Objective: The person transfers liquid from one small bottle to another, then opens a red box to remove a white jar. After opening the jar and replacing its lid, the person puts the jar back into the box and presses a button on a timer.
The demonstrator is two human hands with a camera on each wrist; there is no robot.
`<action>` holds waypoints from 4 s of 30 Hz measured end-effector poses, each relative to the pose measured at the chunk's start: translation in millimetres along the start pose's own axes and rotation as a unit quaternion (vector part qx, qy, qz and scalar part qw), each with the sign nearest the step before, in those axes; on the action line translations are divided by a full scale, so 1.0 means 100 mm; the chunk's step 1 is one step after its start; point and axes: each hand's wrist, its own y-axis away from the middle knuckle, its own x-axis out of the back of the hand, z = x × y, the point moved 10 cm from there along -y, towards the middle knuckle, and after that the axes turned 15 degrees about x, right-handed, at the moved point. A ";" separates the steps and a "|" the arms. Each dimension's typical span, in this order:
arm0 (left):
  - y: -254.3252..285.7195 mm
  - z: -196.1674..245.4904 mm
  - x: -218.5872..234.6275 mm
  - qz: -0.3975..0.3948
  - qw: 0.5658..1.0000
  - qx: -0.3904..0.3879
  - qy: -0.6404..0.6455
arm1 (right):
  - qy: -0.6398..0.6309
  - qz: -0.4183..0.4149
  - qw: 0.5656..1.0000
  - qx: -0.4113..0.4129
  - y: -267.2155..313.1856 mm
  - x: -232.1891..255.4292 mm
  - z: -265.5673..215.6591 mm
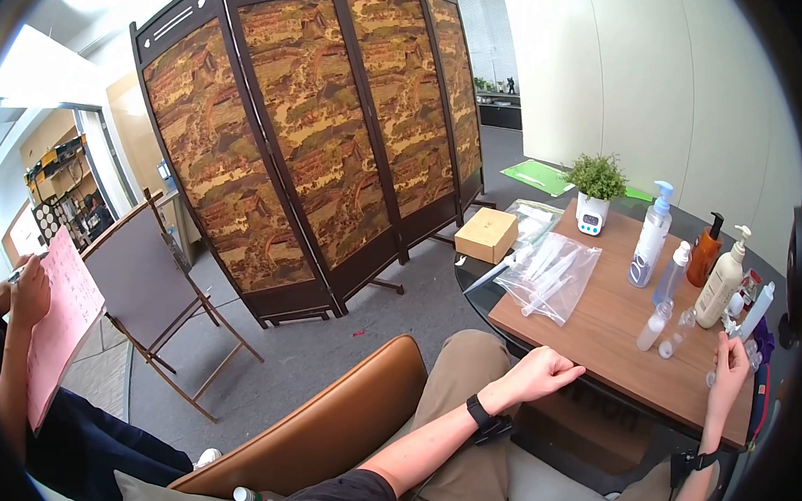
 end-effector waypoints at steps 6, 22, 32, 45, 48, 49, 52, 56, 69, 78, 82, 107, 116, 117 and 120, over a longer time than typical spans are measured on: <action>-0.01 -0.02 -0.01 0.001 1.000 -0.001 -0.005 | 0.003 0.003 1.000 -0.008 0.01 0.04 0.07; 0.00 -0.01 0.00 0.003 1.000 -0.010 0.000 | 0.000 0.009 1.000 -0.008 0.01 0.06 0.15; 0.00 -0.02 0.00 0.006 1.000 -0.008 -0.005 | -0.021 0.006 1.000 -0.021 0.04 0.03 0.15; 0.02 0.03 0.01 0.008 1.000 -0.016 -0.003 | -0.021 0.007 1.000 -0.016 0.06 0.07 0.13; 0.02 0.04 0.01 0.008 1.000 -0.005 0.001 | -0.024 -0.020 0.999 0.015 0.06 0.08 0.21; 0.01 0.05 0.01 0.009 1.000 -0.017 0.002 | -0.026 -0.018 0.999 0.017 0.06 0.08 0.21; 0.01 0.04 0.00 0.009 1.000 -0.026 0.002 | -0.016 -0.036 0.999 0.015 0.05 0.04 0.17; 0.01 0.06 0.01 0.014 0.999 -0.029 0.018 | -0.041 -0.007 0.999 0.024 0.02 -0.03 -0.16; 0.07 0.07 0.10 0.010 0.996 -0.013 0.088 | 0.003 0.002 0.999 0.039 0.05 0.04 -0.05; 0.05 0.00 0.12 0.024 0.995 -0.004 0.094 | 0.001 0.015 0.999 0.030 0.06 0.07 0.02; 0.04 -0.02 0.11 0.023 0.996 -0.023 0.083 | -0.006 0.011 0.999 0.031 0.05 0.04 0.01; -0.63 1.68 0.26 0.074 0.940 -0.332 -0.011 | 0.048 0.032 0.996 0.063 0.03 -0.04 -0.41; -1.00 1.05 0.07 0.043 0.965 -0.237 0.103 | -0.007 0.007 1.000 0.012 0.08 0.01 -0.25; -1.01 0.97 0.06 0.033 0.967 -0.225 0.117 | -0.018 0.012 0.999 -0.032 0.12 -0.01 -0.19; -0.97 0.86 0.04 0.022 0.970 -0.207 0.128 | 0.008 0.020 1.000 0.006 0.12 -0.02 -0.15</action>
